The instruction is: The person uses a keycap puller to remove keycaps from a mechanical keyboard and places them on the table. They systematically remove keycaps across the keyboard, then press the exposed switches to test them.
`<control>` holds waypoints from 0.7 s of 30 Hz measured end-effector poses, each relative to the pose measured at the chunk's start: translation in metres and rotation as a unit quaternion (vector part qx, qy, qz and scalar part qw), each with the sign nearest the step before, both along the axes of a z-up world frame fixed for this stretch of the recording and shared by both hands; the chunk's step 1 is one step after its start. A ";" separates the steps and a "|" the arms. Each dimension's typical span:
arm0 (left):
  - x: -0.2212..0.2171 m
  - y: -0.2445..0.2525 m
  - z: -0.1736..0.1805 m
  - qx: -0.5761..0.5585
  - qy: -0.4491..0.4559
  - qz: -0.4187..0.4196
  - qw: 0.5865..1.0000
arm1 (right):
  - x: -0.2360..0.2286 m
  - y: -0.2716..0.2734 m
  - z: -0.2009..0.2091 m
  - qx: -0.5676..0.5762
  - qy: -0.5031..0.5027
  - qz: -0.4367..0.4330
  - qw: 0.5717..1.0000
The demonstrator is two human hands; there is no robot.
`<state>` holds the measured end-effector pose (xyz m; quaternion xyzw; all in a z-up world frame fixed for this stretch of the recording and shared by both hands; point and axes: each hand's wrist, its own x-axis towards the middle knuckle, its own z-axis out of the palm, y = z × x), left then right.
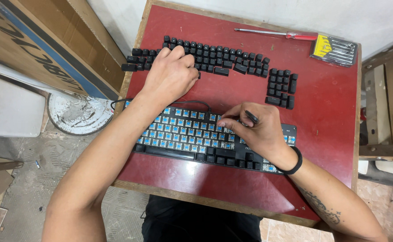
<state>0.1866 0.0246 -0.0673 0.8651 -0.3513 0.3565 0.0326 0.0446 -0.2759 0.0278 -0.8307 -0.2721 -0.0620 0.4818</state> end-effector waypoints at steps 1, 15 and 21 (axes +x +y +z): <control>0.000 0.000 -0.001 0.000 0.000 0.000 1.000 | 0.000 0.000 0.000 0.000 0.000 0.000 1.000; -0.024 -0.003 0.015 0.029 -0.005 0.064 0.998 | 0.004 -0.007 0.007 -0.012 0.183 0.038 0.982; -0.101 -0.005 0.063 -0.097 0.174 0.023 0.980 | -0.004 -0.012 0.010 -0.090 0.082 0.035 0.992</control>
